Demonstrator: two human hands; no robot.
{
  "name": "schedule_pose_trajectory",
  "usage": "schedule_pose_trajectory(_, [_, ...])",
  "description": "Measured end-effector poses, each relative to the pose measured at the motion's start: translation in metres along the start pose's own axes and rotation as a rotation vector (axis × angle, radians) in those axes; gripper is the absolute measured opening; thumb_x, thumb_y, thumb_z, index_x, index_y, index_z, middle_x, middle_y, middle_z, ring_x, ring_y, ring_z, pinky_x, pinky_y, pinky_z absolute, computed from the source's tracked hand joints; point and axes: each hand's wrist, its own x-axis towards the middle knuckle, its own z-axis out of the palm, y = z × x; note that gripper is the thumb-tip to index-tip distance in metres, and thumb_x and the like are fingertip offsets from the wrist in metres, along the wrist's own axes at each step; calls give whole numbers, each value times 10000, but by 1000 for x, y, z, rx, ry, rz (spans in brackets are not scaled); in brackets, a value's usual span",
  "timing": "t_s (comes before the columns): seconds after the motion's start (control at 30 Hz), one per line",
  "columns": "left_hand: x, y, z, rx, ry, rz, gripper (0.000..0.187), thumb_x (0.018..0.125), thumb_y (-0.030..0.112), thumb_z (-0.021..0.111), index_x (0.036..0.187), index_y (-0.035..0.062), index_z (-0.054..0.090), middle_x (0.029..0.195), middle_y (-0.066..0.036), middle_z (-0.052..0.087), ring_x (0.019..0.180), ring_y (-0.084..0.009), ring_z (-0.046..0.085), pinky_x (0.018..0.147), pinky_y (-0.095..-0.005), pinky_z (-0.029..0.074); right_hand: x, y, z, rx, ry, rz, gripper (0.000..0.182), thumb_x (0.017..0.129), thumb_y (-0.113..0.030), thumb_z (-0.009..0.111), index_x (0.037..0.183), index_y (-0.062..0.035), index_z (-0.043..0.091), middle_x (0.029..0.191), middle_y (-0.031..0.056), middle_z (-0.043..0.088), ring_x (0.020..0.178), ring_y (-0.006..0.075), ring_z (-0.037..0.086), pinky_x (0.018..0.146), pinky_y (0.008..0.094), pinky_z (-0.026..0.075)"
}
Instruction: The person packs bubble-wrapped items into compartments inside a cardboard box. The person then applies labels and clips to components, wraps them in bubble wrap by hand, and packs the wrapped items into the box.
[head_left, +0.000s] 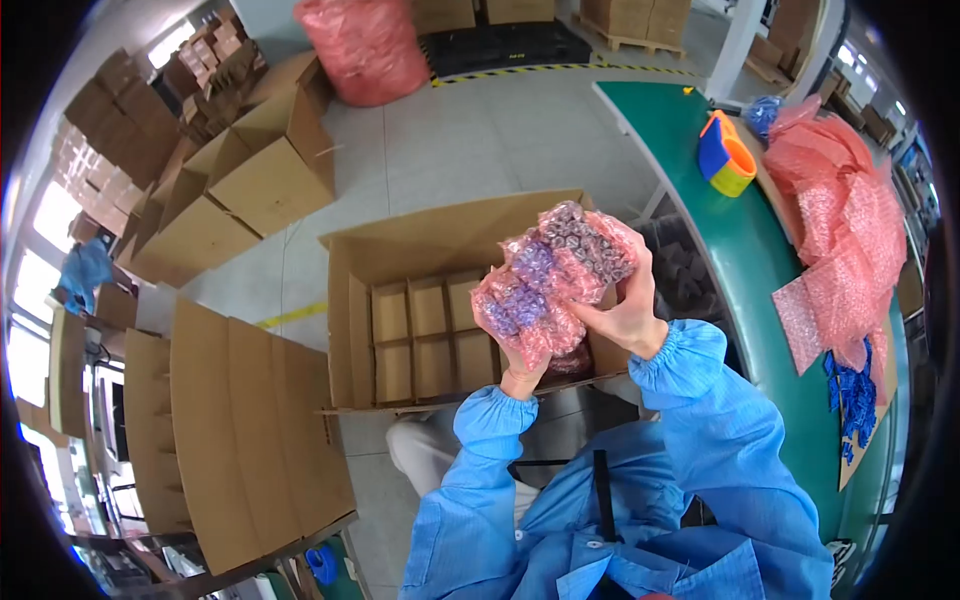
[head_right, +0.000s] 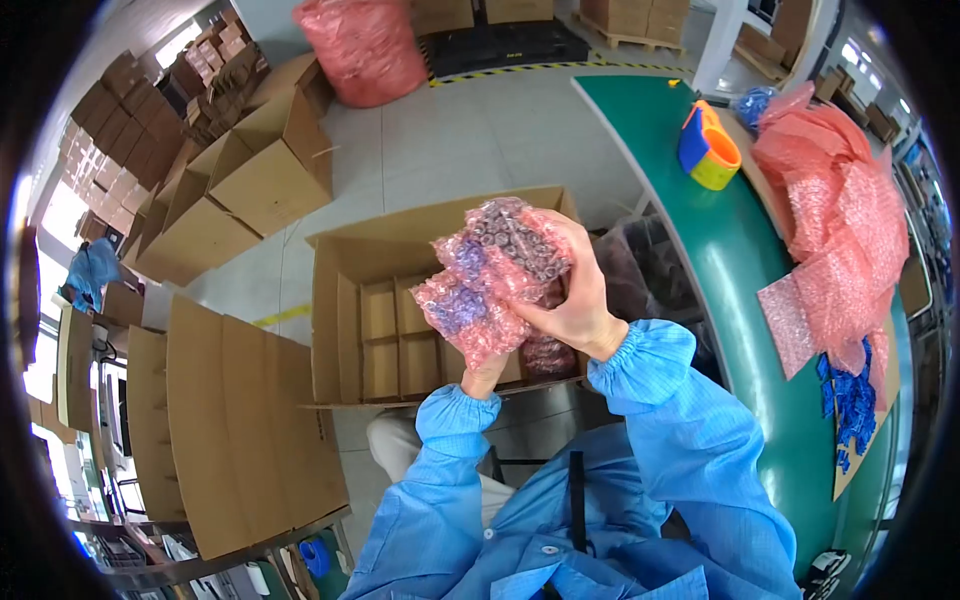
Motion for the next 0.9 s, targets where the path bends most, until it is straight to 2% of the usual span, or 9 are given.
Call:
schedule_pose_trajectory(0.13, [-9, 102, 14, -116, 29, -157, 714, 861, 147, 714, 1446, 76, 312, 1428, -96, 396, 1302, -246, 396, 1108, -388, 329, 10, -22, 33, -71, -62, -69, 815, 622, -70, 860, 1317, 6, 442, 1320, 186, 488, 1256, 325, 466, 1059, 415, 367])
schedule_pose_trajectory(0.23, [-14, 123, 25, -157, 118, 108, 677, 908, 203, 655, 1466, 76, 293, 1469, -109, 350, 1321, -261, 380, 1102, -399, 332, 22, -58, 54, -308, -172, 80, 777, 618, -56, 809, 1308, -26, 453, 1293, 188, 489, 1205, 396, 463, 1028, 438, 398])
schedule_pose_trajectory(0.3, [-16, 112, 8, 229, 219, 148, 702, 913, 216, 649, 1478, 58, 262, 1475, -122, 347, 1320, -251, 383, 1089, -395, 345, 39, -64, 67, -425, -239, 221, 811, 659, -107, 780, 1364, -58, 384, 1236, 200, 493, 1127, 429, 475, 952, 480, 443])
schedule_pose_trajectory(0.4, [8, 126, -3, 115, 129, -164, 692, 900, 246, 676, 1454, 52, 309, 1427, -105, 409, 1263, -208, 436, 1028, -350, 400, 56, -24, 67, -622, -490, 431, 799, 755, -253, 721, 1419, -75, 314, 1204, 236, 523, 1027, 458, 531, 888, 510, 474])
schedule_pose_trajectory(0.53, [46, 123, -24, 28, -188, -619, 689, 853, 505, 677, 1375, 131, 429, 1309, -73, 536, 1169, -225, 548, 913, -480, 502, 73, 64, 61, -523, -1107, 632, 632, 787, -300, 697, 1318, -41, 476, 1165, 210, 603, 1030, 370, 607, 854, 441, 506])
schedule_pose_trajectory(0.6, [47, 160, -21, 40, -294, -943, 789, 794, 593, 689, 1383, 144, 417, 1334, -103, 530, 1193, -262, 541, 889, -563, 499, 56, 85, 60, -272, -1233, 870, 466, 887, -309, 606, 1249, -27, 527, 1123, 125, 644, 1022, 220, 612, 835, 389, 521])
schedule_pose_trajectory(0.7, [52, 171, -28, 184, -387, -1033, 839, 783, 638, 665, 1385, 110, 414, 1312, -141, 546, 1158, -304, 568, 884, -576, 507, 12, 129, 63, -240, -1191, 941, 414, 938, -314, 551, 1247, -39, 529, 1112, 112, 659, 988, 208, 631, 819, 374, 537])
schedule_pose_trajectory(0.8, [62, 178, -45, 272, -517, -1118, 844, 790, 576, 697, 1399, 73, 399, 1329, -180, 529, 1174, -340, 564, 906, -583, 514, 16, 67, 67, 35, -1109, 1510, 413, 976, -395, 492, 1236, -78, 548, 1129, 60, 666, 882, 181, 675, 742, 338, 576])
schedule_pose_trajectory(0.9, [60, 174, -56, 304, -522, -1108, 822, 806, 583, 670, 1385, 58, 415, 1328, -192, 525, 1161, -346, 574, 884, -562, 539, 1, 77, 74, 45, -1173, 1366, 383, 984, -374, 480, 1216, -82, 565, 1129, 50, 669, 894, 164, 673, 744, 344, 578])
